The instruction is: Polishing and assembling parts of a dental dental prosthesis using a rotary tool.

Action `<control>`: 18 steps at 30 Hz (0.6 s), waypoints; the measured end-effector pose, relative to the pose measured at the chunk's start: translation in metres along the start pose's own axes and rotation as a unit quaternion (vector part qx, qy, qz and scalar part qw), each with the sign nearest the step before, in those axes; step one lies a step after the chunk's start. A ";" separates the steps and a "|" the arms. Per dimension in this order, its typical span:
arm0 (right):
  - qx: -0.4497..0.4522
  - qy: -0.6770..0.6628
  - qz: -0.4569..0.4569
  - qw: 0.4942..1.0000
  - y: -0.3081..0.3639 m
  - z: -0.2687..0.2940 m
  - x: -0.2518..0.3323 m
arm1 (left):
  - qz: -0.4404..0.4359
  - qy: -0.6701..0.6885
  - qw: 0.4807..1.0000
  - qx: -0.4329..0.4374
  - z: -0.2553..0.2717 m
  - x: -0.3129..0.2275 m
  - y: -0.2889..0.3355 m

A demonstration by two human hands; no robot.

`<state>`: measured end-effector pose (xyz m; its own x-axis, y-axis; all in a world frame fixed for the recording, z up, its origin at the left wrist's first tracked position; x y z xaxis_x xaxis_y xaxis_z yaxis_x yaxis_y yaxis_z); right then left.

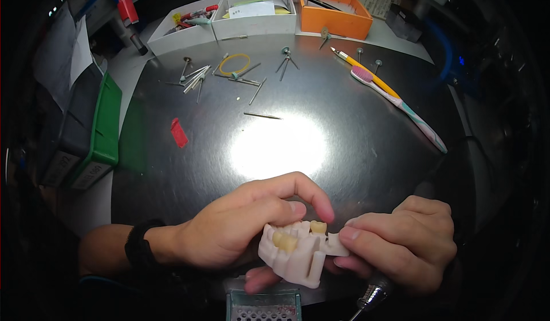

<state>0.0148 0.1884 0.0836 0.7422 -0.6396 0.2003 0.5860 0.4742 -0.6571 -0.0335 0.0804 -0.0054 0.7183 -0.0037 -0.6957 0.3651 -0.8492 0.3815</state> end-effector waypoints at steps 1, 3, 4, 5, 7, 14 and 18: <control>0.000 -0.001 -0.002 1.000 0.001 -0.001 0.000 | 0.002 -0.002 1.000 -0.003 0.001 0.001 0.000; -0.007 -0.001 -0.012 1.000 0.001 -0.002 -0.003 | -0.032 0.038 0.998 0.033 0.000 0.001 -0.001; -0.006 0.006 -0.020 1.000 0.000 -0.001 -0.003 | -0.050 0.060 0.995 0.055 -0.002 0.001 -0.002; -0.005 0.013 -0.028 1.000 0.000 -0.001 -0.004 | -0.081 0.068 0.993 0.056 -0.003 -0.002 -0.002; -0.001 0.029 -0.046 0.999 -0.004 0.000 -0.001 | -0.144 0.084 0.985 0.052 -0.005 -0.008 0.001; -0.016 0.008 -0.025 1.000 -0.001 0.001 -0.003 | -0.248 -0.136 0.958 0.050 -0.004 -0.020 0.003; 0.000 0.027 -0.035 0.999 -0.003 0.000 0.000 | -0.244 -0.121 0.962 0.020 -0.002 -0.021 0.004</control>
<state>0.0130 0.1870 0.0852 0.6810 -0.7025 0.2066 0.6361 0.4277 -0.6422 -0.0457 0.0779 0.0117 0.3065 0.2818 -0.9092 0.5968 -0.8010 -0.0471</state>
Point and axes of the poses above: each hand's wrist, its own y-axis away from the middle knuckle, its own z-axis out of the back of the hand, x = y × z, the point moved 9 cm from there along -y, towards the middle knuckle, and after that the axes turned 3 degrees about y, right-handed, at the moved point
